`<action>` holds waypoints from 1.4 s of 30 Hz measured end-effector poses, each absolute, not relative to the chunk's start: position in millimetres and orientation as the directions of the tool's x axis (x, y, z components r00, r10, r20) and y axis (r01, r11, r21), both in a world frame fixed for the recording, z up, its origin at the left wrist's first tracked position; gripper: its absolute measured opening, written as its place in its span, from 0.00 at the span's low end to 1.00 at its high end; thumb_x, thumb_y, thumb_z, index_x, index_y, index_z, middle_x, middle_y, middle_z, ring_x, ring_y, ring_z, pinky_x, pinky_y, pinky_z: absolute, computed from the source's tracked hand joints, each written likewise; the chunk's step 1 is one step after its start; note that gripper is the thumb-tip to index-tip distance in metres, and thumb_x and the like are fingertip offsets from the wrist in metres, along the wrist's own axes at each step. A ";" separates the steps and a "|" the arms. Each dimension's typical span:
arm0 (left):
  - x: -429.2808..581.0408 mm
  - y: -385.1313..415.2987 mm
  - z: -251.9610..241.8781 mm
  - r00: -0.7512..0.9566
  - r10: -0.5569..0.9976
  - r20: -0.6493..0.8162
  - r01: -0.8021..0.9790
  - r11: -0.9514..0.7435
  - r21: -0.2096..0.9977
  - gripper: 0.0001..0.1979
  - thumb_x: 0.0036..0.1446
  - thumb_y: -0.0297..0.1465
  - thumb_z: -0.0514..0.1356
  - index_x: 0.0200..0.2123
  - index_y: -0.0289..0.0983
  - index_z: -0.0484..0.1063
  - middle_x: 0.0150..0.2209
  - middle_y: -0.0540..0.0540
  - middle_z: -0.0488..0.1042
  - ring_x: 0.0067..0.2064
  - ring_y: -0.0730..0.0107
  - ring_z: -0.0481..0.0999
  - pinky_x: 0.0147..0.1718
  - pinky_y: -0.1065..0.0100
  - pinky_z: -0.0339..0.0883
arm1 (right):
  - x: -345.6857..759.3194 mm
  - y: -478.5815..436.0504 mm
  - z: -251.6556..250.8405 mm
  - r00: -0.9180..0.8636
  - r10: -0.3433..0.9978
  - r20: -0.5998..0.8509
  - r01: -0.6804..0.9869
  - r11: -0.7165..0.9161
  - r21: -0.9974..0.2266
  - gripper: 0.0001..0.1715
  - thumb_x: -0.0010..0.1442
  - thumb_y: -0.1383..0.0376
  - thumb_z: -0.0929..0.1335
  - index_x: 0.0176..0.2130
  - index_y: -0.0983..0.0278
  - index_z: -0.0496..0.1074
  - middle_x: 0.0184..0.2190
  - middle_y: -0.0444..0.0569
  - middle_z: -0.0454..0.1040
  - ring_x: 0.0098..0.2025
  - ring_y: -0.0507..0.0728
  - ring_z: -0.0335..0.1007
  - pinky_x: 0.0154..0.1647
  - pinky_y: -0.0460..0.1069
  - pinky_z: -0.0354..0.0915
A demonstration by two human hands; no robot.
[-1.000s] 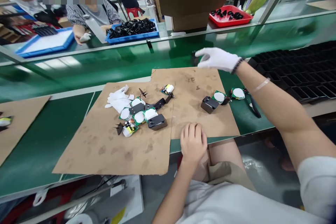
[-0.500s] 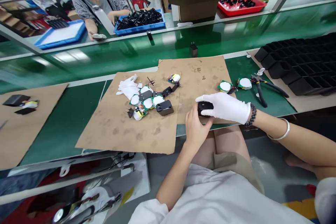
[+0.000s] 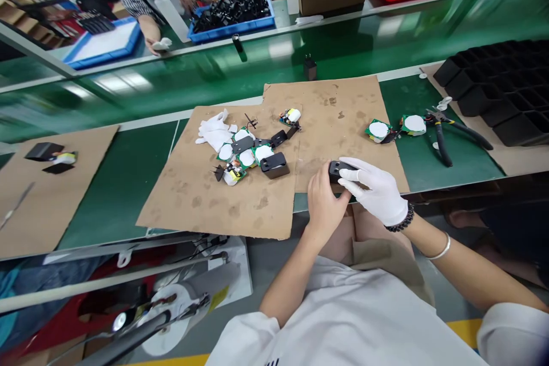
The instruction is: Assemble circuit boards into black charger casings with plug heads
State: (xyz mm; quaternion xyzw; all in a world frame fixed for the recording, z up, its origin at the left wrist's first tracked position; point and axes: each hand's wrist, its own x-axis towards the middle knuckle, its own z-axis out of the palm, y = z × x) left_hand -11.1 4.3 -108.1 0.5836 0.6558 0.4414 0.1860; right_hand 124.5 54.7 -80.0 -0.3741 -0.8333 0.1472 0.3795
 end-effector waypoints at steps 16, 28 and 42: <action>-43.5 -7.3 -100.7 -0.246 0.926 0.286 0.589 -0.092 0.803 0.25 0.63 0.34 0.62 0.62 0.39 0.64 0.61 0.37 0.73 0.64 0.55 0.72 0.64 0.52 0.66 | 138.9 67.6 -47.6 -0.612 0.652 0.447 0.603 0.751 -0.269 0.15 0.70 0.61 0.64 0.49 0.53 0.78 0.54 0.49 0.79 0.51 0.59 0.79 0.46 0.50 0.73; -37.2 -7.2 -102.1 -0.253 0.915 0.314 0.665 -0.072 0.744 0.22 0.64 0.34 0.60 0.61 0.38 0.65 0.59 0.37 0.74 0.63 0.54 0.72 0.64 0.51 0.65 | 137.0 79.9 -64.8 -0.515 0.762 0.392 0.671 0.643 -0.369 0.14 0.68 0.62 0.65 0.49 0.59 0.78 0.51 0.54 0.80 0.49 0.62 0.80 0.44 0.53 0.75; -31.4 -4.1 -111.0 -0.195 0.888 0.417 0.848 -0.060 0.526 0.20 0.65 0.33 0.57 0.59 0.36 0.69 0.58 0.33 0.74 0.62 0.52 0.73 0.62 0.51 0.66 | 127.3 82.9 -45.1 -0.522 0.817 -0.244 -0.405 -0.489 -0.773 0.22 0.56 0.48 0.76 0.45 0.56 0.78 0.50 0.46 0.81 0.52 0.52 0.78 0.30 0.38 0.76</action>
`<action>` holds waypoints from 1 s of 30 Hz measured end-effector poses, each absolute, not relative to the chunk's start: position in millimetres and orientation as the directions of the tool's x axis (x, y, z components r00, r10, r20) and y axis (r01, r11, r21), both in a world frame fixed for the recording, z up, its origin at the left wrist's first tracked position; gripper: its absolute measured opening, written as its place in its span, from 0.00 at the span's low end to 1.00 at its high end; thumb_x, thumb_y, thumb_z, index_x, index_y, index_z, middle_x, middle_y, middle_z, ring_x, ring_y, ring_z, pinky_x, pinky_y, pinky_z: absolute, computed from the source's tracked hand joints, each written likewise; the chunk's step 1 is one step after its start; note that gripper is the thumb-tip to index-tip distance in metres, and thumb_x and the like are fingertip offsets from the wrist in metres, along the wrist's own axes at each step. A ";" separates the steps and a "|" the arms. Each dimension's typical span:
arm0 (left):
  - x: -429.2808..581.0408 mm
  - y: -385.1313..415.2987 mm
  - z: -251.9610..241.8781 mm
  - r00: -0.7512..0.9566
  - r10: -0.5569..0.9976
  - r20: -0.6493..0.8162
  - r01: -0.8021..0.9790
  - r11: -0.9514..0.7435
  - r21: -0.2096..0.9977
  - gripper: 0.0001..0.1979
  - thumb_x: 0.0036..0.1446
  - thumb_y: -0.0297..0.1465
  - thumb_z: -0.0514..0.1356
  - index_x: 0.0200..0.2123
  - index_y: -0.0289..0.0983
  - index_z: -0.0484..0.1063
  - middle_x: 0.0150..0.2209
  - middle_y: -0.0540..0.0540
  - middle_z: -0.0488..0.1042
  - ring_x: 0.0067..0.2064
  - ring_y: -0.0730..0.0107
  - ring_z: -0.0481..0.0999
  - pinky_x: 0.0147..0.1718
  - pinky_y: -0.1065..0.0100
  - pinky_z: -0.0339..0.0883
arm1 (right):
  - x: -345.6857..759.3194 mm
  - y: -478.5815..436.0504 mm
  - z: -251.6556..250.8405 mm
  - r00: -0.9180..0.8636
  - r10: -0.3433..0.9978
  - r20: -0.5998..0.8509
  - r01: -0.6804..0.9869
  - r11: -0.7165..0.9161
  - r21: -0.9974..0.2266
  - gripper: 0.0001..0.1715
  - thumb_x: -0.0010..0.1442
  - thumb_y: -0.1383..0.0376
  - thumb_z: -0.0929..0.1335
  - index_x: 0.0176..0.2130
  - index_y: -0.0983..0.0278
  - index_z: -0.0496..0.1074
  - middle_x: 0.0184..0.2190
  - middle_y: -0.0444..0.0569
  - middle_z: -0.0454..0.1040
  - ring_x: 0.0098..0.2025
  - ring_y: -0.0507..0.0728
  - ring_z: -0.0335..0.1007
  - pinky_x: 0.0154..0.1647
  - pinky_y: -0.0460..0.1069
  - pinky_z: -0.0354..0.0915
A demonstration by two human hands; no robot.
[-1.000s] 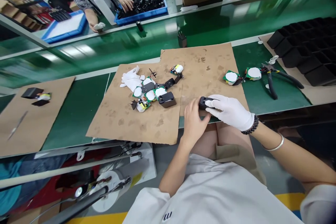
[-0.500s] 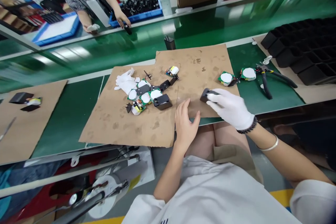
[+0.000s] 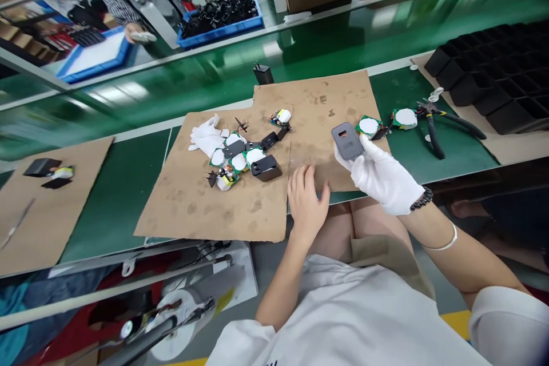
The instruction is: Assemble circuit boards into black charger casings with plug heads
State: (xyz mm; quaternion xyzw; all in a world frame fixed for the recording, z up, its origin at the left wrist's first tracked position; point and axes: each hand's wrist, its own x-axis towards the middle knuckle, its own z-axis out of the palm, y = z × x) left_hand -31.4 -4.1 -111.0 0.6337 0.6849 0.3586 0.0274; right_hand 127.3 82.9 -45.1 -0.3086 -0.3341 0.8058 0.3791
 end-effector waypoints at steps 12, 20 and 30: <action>-30.7 -6.3 -103.7 -0.216 0.879 0.426 0.737 -0.139 0.661 0.28 0.63 0.34 0.61 0.64 0.37 0.61 0.59 0.33 0.73 0.63 0.53 0.73 0.62 0.52 0.66 | 119.3 70.1 -39.9 -0.332 0.933 -0.141 -0.262 -0.234 -0.936 0.21 0.61 0.48 0.71 0.48 0.56 0.73 0.52 0.48 0.79 0.54 0.58 0.78 0.42 0.51 0.81; -30.5 3.4 -104.3 -0.252 0.907 0.337 0.564 -0.145 0.813 0.33 0.56 0.33 0.67 0.63 0.38 0.63 0.61 0.34 0.72 0.64 0.49 0.72 0.65 0.47 0.63 | 98.7 41.7 -70.8 -0.336 0.870 0.361 0.671 0.490 -0.557 0.15 0.66 0.62 0.67 0.52 0.61 0.74 0.50 0.53 0.81 0.48 0.61 0.80 0.42 0.51 0.75; -33.5 9.1 -99.6 -0.091 0.973 0.214 0.223 -0.190 0.956 0.29 0.54 0.34 0.70 0.58 0.42 0.67 0.58 0.40 0.75 0.60 0.55 0.75 0.59 0.56 0.69 | 166.0 98.4 -31.0 -0.071 0.956 0.284 0.609 0.267 -0.747 0.09 0.59 0.59 0.73 0.38 0.60 0.79 0.35 0.46 0.81 0.36 0.56 0.77 0.42 0.51 0.70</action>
